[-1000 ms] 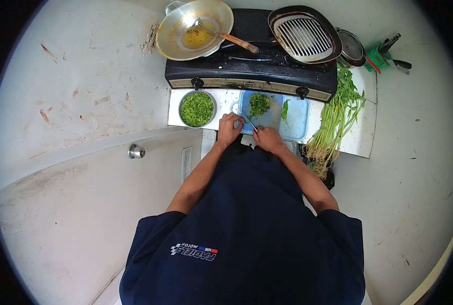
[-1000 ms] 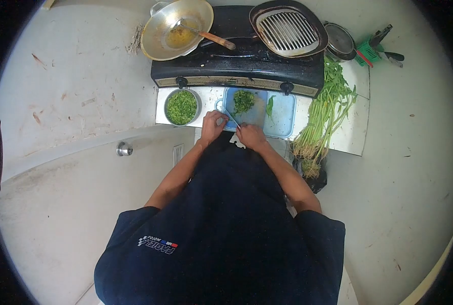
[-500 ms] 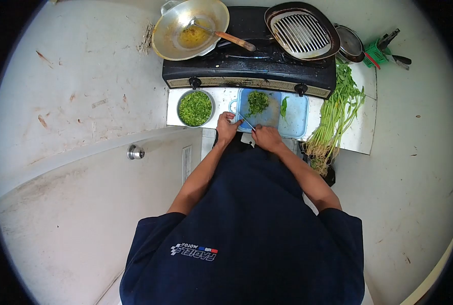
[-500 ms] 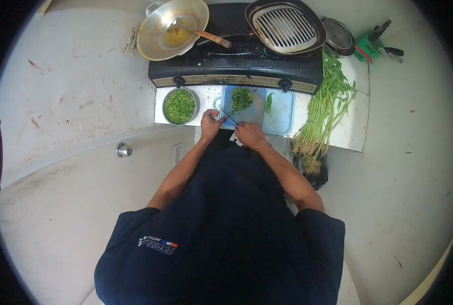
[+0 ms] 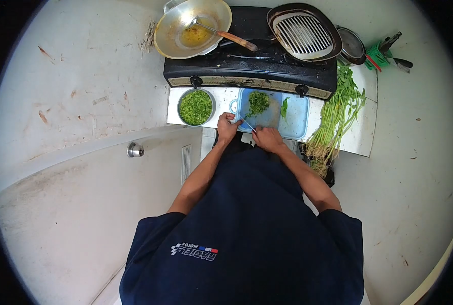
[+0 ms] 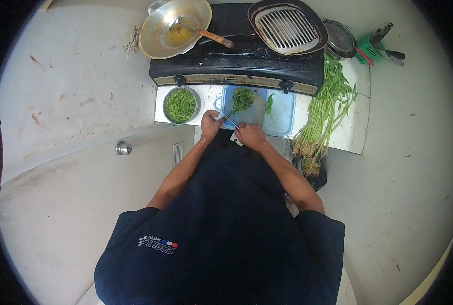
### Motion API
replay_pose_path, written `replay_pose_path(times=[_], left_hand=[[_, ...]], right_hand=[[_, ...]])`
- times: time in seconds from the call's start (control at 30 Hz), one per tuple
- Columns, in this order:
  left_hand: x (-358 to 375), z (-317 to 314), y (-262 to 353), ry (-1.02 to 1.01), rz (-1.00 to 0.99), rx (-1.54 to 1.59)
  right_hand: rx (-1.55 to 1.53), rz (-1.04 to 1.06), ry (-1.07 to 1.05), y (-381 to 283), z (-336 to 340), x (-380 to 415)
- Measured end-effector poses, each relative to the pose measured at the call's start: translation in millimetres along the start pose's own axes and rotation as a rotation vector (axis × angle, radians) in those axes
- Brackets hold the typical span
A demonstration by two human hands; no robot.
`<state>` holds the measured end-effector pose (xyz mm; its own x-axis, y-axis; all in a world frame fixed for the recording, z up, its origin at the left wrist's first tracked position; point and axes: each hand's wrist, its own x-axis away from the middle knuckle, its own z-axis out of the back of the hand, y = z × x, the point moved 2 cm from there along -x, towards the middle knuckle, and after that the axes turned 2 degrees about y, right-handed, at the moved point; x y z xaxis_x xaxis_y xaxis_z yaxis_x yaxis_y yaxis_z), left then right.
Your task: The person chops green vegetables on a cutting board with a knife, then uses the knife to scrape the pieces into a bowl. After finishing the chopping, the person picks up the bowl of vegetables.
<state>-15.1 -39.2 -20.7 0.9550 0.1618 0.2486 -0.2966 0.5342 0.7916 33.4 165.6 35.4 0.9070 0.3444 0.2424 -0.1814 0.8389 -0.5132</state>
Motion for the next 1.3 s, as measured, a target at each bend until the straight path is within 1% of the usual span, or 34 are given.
replay_pose_path(times=[0.2, 0.4, 0.5, 0.7, 0.9, 1.3], left_hand=[[2, 2, 4, -0.014, 0.052, 0.018], [4, 8, 14, -0.008, -0.046, -0.102], [2, 9, 19, -0.003, -0.073, -0.145], [-5, 9, 25, 0.004, -0.089, -0.163], [-3, 6, 21, 0.008, -0.056, -0.118], [-4, 1, 17, -0.023, 0.049, -0.009]], right_hand=[[0.02, -0.001, 0.031, -2, -2, -9], [0.01, -0.024, 0.057, 5, 0, -3], [0.022, -0.058, 0.034, 7, 1, -4], [-0.032, -0.02, 0.066, 6, 1, -3], [0.008, -0.025, -0.012, 8, 3, -4], [0.028, -0.026, 0.001, 8, 2, -13]])
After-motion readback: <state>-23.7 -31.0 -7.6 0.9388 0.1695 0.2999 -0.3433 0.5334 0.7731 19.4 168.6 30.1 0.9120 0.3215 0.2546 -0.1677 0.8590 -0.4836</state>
